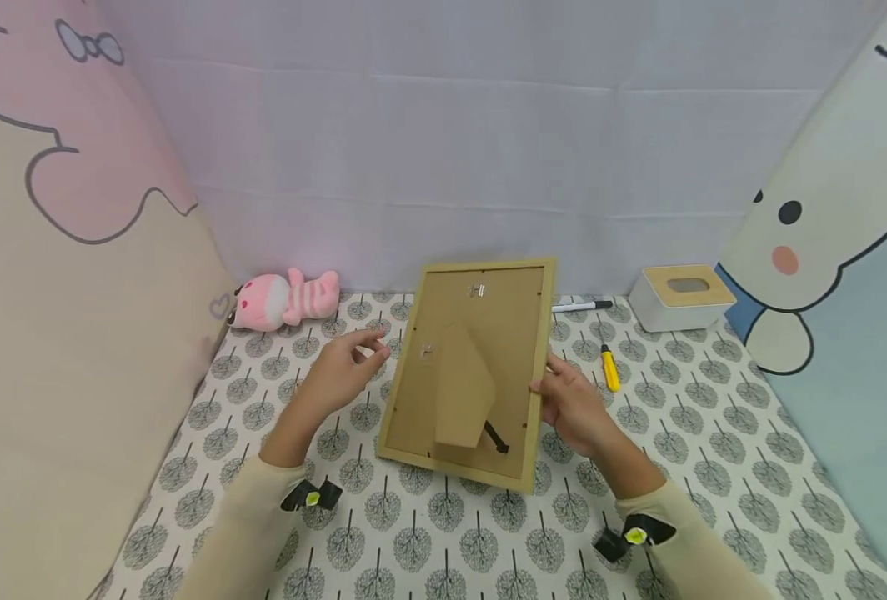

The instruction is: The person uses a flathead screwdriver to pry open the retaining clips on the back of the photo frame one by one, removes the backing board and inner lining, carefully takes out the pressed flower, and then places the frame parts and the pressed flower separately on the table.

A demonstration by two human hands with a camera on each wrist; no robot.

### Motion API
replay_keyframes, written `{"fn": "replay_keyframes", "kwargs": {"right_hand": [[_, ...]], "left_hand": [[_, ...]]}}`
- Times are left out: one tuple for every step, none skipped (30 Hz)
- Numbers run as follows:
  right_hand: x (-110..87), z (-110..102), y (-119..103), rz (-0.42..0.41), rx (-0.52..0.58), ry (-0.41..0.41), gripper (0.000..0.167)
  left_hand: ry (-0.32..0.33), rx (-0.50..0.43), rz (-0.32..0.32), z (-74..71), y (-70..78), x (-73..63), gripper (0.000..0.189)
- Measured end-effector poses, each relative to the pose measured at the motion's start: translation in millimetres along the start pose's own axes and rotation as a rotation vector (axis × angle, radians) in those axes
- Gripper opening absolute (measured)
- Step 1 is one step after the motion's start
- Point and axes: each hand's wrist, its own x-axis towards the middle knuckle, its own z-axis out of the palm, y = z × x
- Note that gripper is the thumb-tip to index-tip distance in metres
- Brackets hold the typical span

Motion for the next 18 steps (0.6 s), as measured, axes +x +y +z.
{"fn": "replay_keyframes", "kwargs": {"right_hand": [[-0.2, -2.2, 3.1, 0.015, -0.001, -0.014, 0.072], [-0.6, -4.4, 6.1, 0.027, -0.003, -0.024, 0.072], [-1.2, -6.5, 8.8, 0.04, -0.002, -0.031, 0.072], [-1.7, -8.6, 11.2, 0.049, -0.001, -0.038, 0.072], [-2.3, -10.5, 13.4, 0.057, 0.002, -0.042, 0.072], [-2.8, -12.2, 15.3, 0.063, 0.004, -0.046, 0.072], [-3.1, -13.6, 17.2, 0.064, 0.008, -0.054, 0.071], [-3.1, -14.7, 18.8, 0.066, 0.012, -0.062, 0.071], [-3.0, -15.5, 20.2, 0.069, 0.018, -0.068, 0.071], [-2.6, -16.0, 21.5, 0.072, 0.022, -0.076, 0.071], [-1.9, -16.3, 22.8, 0.073, 0.026, -0.086, 0.071], [-1.0, -16.5, 24.0, 0.073, 0.028, -0.095, 0.07], [0.2, -16.7, 25.1, 0.074, 0.028, -0.104, 0.069], [1.4, -17.1, 26.2, 0.08, 0.028, -0.108, 0.068], [2.8, -17.6, 27.1, 0.085, 0.023, -0.107, 0.068], [3.6, -18.4, 28.1, 0.094, 0.02, -0.109, 0.066], [4.7, -19.5, 29.0, 0.105, 0.012, -0.112, 0.066], [5.7, -20.8, 29.6, 0.118, -0.001, -0.115, 0.064]], "left_hand": [[-0.026, -0.002, -0.024, 2.1, -5.4, 2.0, 0.047], [-0.051, 0.002, -0.045, 4.4, -10.5, 3.9, 0.049], [-0.072, 0.008, -0.068, 6.5, -15.4, 5.7, 0.05], [-0.092, 0.018, -0.082, 8.5, -20.0, 7.3, 0.051], [-0.112, 0.028, -0.096, 10.7, -24.3, 9.0, 0.053], [-0.132, 0.035, -0.109, 13.0, -28.4, 10.7, 0.054], [-0.151, 0.047, -0.121, 15.2, -31.8, 12.2, 0.056], [-0.17, 0.057, -0.13, 17.2, -34.7, 13.5, 0.057], [-0.187, 0.065, -0.138, 19.1, -37.3, 14.7, 0.059], [-0.202, 0.072, -0.135, 21.1, -39.5, 16.1, 0.059], [-0.217, 0.07, -0.137, 23.2, -41.3, 17.6, 0.058], [-0.227, 0.076, -0.127, 25.3, -43.1, 19.0, 0.054], [-0.236, 0.084, -0.114, 27.0, -44.2, 20.2, 0.049], [-0.24, 0.092, -0.104, 28.7, -45.3, 21.5, 0.041], [-0.243, 0.097, -0.094, 30.1, -46.3, 22.5, 0.034], [-0.244, 0.102, -0.084, 32.1, -47.4, 22.8, 0.029], [-0.243, 0.11, -0.08, 33.8, -48.2, 22.9, 0.028], [-0.242, 0.121, -0.077, 35.2, -49.1, 22.6, 0.032]]}}
